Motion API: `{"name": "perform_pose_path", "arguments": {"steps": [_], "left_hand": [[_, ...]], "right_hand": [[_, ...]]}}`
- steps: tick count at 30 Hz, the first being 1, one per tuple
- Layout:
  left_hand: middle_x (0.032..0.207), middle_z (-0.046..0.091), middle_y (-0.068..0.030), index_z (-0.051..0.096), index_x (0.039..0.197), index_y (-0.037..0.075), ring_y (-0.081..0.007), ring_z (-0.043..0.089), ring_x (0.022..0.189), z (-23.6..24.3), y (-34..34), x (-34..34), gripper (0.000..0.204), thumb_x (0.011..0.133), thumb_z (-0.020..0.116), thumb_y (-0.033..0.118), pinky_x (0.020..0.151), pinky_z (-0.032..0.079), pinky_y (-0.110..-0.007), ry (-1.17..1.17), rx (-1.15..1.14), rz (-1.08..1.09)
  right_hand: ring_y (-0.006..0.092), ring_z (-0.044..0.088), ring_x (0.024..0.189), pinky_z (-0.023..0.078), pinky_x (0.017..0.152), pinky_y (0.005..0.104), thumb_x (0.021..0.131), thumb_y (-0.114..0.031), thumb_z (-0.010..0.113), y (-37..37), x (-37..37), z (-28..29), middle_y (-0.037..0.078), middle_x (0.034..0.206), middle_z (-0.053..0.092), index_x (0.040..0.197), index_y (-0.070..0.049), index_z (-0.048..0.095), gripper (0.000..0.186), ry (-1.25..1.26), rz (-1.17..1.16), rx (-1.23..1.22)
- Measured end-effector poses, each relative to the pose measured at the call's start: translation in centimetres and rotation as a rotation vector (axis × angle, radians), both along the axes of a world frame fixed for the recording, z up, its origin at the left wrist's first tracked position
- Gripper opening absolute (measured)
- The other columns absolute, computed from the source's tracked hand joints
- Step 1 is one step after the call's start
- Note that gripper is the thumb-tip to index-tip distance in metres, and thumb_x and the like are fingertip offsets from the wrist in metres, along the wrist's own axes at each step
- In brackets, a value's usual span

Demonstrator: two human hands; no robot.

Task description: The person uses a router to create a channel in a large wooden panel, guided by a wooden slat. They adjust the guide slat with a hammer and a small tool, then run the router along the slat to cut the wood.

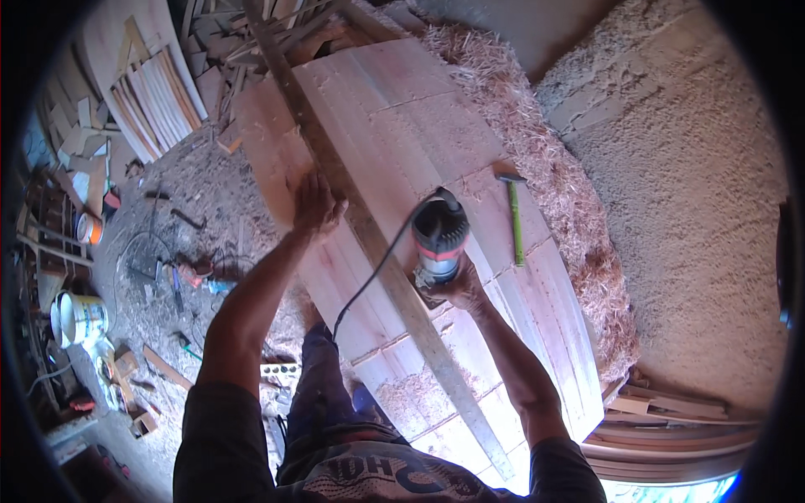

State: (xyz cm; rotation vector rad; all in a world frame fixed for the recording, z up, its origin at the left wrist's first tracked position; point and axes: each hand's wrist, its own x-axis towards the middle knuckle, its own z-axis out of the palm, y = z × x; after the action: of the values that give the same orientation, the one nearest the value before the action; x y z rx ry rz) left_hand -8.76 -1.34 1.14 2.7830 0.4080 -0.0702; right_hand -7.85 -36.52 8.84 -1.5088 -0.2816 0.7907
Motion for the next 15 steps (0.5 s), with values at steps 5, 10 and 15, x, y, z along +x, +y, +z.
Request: {"name": "perform_pose_path", "arguments": {"steps": [5,10,15], "left_hand": [[0.145,0.048,-0.0224,0.037,0.153,0.001,-0.0331,0.048,0.135,4.6,-8.6,-1.6,0.063,0.101,0.061,0.027,0.110,0.039,-0.048,-0.608,-0.878,-0.336],[0.136,0.058,-0.0154,0.038,0.150,0.002,-0.0220,0.067,0.111,10.3,-14.6,-3.2,0.065,0.095,0.071,0.005,0.092,0.056,-0.033,-0.508,-1.554,-0.348],[0.134,0.057,-0.0164,0.036,0.150,0.004,-0.0219,0.064,0.111,11.7,-19.3,-3.7,0.070,0.094,0.076,0.018,0.091,0.055,-0.037,-0.500,-1.543,-0.186]], "right_hand": [[0.0280,0.068,0.108,0.053,0.097,0.0398,0.056,-0.017,0.089,-0.4,-0.2,3.4,0.014,0.113,0.068,0.128,-0.006,0.050,0.082,-0.399,-0.072,-0.489],[0.0304,0.069,0.105,0.054,0.093,0.0409,0.055,-0.018,0.088,-1.3,-1.9,6.2,0.014,0.111,0.070,0.127,-0.008,0.053,0.081,-0.357,-0.133,-0.613],[0.0342,0.069,0.102,0.055,0.090,0.0427,0.052,-0.026,0.087,-3.7,-5.1,7.8,0.015,0.108,0.071,0.124,-0.011,0.057,0.079,-0.341,-0.282,-0.823]]}}
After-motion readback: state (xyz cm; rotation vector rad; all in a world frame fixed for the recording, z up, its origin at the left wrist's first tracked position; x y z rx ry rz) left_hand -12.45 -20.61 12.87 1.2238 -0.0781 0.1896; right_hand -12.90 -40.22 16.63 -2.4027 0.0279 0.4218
